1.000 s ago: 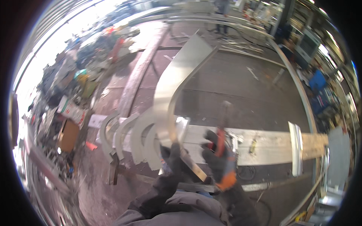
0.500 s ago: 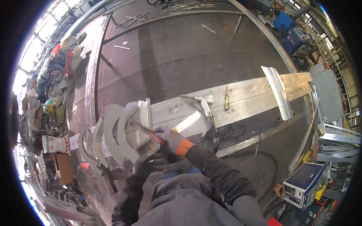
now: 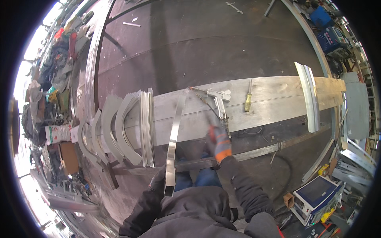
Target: The person welds curved metal pieces to a rectangular metal frame using a handheld welding torch. They repeatedly position the curved pieces, weld them in place, and inspect the joints. The work is performed on a metal workbench in a workshop.
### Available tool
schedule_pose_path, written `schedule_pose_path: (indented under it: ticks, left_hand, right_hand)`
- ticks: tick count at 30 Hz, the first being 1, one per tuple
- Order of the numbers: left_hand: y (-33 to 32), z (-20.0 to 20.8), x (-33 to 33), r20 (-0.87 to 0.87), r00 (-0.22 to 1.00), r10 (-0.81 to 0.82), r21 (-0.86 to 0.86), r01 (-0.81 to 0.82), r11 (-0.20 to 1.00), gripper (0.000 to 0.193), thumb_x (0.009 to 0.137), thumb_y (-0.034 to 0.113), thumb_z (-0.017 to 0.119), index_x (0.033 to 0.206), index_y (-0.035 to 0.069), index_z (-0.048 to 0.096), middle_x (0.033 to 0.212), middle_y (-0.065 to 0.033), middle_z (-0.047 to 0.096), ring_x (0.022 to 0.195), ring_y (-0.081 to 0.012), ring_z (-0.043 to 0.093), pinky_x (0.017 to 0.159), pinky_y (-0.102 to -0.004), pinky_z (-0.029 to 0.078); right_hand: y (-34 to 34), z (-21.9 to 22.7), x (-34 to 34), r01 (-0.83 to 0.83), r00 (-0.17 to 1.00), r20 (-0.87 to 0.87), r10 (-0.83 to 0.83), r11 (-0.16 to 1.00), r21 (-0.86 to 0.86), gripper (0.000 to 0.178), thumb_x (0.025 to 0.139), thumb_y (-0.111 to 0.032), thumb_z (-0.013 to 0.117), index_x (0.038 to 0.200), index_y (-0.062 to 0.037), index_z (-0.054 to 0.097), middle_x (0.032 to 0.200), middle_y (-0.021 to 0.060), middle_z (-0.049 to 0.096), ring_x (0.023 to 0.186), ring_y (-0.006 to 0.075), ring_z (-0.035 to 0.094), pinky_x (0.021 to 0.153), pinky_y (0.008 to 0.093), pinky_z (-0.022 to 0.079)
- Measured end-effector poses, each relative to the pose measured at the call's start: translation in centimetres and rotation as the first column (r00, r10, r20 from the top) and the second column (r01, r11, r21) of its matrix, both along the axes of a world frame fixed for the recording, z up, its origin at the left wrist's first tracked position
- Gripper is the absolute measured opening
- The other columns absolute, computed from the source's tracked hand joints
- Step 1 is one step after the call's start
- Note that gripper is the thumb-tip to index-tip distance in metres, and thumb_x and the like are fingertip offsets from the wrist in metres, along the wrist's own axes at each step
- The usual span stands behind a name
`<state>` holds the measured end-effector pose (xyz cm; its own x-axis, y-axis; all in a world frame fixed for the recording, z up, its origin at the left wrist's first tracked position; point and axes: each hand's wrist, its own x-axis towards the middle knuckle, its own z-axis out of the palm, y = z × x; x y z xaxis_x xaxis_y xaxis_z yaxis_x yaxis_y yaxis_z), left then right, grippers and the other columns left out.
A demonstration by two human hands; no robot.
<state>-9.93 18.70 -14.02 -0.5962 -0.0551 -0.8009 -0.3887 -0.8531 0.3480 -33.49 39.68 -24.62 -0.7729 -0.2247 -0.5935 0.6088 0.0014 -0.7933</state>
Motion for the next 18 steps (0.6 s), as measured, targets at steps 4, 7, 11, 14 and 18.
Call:
schedule_pose_path:
  ticks: [4, 7, 11, 14, 18]
  left_hand:
    - [2.2, -1.4, -1.0, -0.052, 0.99, 0.128, 0.165, -0.118, 0.979, 0.049, 0.102, 0.044, 0.063, 0.128, 0.003, 0.061, 0.096, -0.0044, 0.065, 0.079, -0.0151, 0.064, 0.07, -0.0301, 0.055]
    - [3.4, -3.3, -2.0, 0.013, 0.986, 0.166, 0.27, -0.163, 0.949, 0.037, 0.109, 0.034, 0.054, 0.135, 0.008, 0.054, 0.107, -0.0035, 0.064, 0.09, -0.0161, 0.066, 0.076, -0.031, 0.056]
    - [5.6, -4.6, -3.5, 0.114, 0.963, 0.245, 0.346, -0.27, 0.898, 0.048, 0.104, 0.036, 0.06, 0.133, -0.003, 0.058, 0.093, -0.0041, 0.062, 0.077, -0.0141, 0.06, 0.067, -0.0281, 0.052]
    - [6.6, -4.4, -4.2, 0.144, 0.96, 0.241, 0.284, -0.273, 0.919, 0.044, 0.105, 0.038, 0.06, 0.129, 0.001, 0.06, 0.092, -0.0027, 0.062, 0.077, -0.0132, 0.06, 0.067, -0.0282, 0.051]
    - [6.5, -4.8, -5.7, 0.293, 0.943, 0.155, 0.462, -0.282, 0.841, 0.038, 0.101, 0.043, 0.064, 0.116, 0.008, 0.063, 0.094, -0.0042, 0.063, 0.074, -0.0173, 0.061, 0.062, -0.0314, 0.051]
  right_hand:
    - [5.2, -7.2, -8.3, -0.042, 0.83, -0.159, 0.535, 0.343, 0.938, 0.023, 0.1, -0.017, 0.055, 0.121, -0.0087, 0.061, 0.11, 0.0225, 0.068, 0.104, 0.0441, 0.069, 0.086, 0.0519, 0.055]
    - [6.5, -9.5, -12.8, -0.074, 0.842, -0.055, 0.536, 0.217, 0.973, 0.038, 0.098, -0.028, 0.062, 0.131, -0.0108, 0.056, 0.131, 0.0236, 0.059, 0.114, 0.0442, 0.065, 0.092, 0.0514, 0.054]
    - [5.5, -8.1, -12.2, 0.222, 0.65, -0.286, 0.704, 0.185, 0.957, 0.061, 0.088, -0.032, 0.076, 0.14, -0.0088, 0.054, 0.14, 0.0252, 0.054, 0.127, 0.0416, 0.055, 0.104, 0.0496, 0.049]
    - [3.6, -6.9, -10.2, 0.111, 0.635, -0.474, 0.61, 0.535, 0.838, 0.058, 0.09, -0.02, 0.075, 0.141, -0.0049, 0.052, 0.14, 0.0251, 0.055, 0.125, 0.0411, 0.057, 0.104, 0.0483, 0.049]
    - [1.6, -8.4, -8.4, -0.196, 0.783, -0.091, 0.616, 0.382, 0.903, 0.068, 0.092, -0.027, 0.076, 0.147, -0.0036, 0.045, 0.135, 0.0261, 0.058, 0.124, 0.0447, 0.059, 0.102, 0.0494, 0.051]
